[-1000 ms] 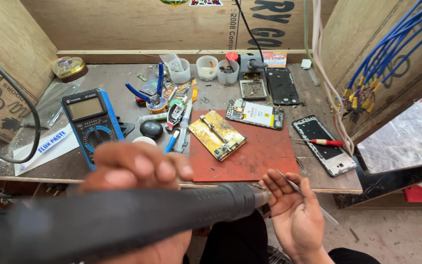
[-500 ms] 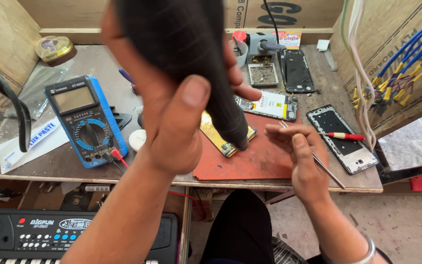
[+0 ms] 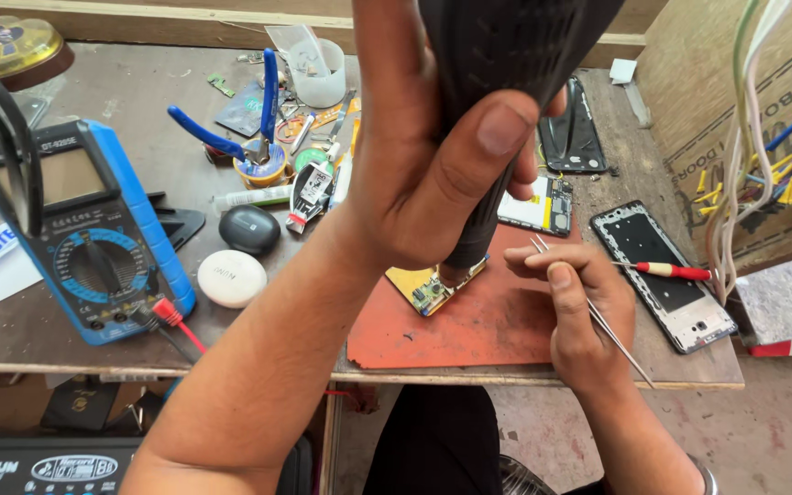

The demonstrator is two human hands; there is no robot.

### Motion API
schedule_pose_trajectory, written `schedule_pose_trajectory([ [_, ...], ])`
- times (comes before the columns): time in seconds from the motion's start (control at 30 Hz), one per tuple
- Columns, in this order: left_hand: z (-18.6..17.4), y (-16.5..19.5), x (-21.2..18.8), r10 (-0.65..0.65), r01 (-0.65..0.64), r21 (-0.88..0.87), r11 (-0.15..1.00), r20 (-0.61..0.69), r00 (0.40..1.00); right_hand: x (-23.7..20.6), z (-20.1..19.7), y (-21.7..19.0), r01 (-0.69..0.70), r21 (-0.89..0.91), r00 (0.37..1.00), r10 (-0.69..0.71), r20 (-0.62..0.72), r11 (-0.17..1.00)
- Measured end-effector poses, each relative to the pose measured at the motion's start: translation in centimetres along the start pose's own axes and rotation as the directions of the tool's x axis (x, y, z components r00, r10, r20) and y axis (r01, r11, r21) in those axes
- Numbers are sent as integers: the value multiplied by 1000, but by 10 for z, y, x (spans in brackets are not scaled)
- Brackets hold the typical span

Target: The person uses a soldering iron and tweezers to work on a small circuit board, then switches to a hot air rework station to heat the same board while manipulating components with tweezers. The workspace contains disassembled mobile phone parts and various tools.

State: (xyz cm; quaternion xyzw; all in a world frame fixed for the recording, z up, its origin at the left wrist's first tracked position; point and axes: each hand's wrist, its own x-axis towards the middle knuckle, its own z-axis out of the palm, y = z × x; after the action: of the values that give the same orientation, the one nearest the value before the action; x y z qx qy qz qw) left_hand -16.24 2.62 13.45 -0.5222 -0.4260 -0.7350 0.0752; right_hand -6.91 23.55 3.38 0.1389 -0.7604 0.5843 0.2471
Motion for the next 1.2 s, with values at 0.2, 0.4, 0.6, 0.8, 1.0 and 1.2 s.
schedule_pose_trajectory([
  [0.2,-10,8,-16,-27,29,92,995,-21,999,1,7,-2,-17,-22,1000,17,-18,1000],
  [0.4,-15,-1,-21,-9,12,69,998,-39,999,-3,8,1,-12,-43,1000,12,-5,999],
  [0.6,-10,-2,-21,7,-4,110,994,-25,1000,-5,5,-2,-11,-8,1000,11,-6,1000],
  [0.8,-7,-3,-20,-28,28,17,999,-47,999,-6,3,-5,-20,-6,1000,20,-4,1000],
  [1.0,-7,-4,-21,10,-8,52,999,-39,999,-5,3,-5,-19,-18,1000,19,3,1000],
  [1.2,-9,1,-22,-31,33,30,999,-69,997,-5,5,-4,-27,-16,1000,27,-2,1000],
])
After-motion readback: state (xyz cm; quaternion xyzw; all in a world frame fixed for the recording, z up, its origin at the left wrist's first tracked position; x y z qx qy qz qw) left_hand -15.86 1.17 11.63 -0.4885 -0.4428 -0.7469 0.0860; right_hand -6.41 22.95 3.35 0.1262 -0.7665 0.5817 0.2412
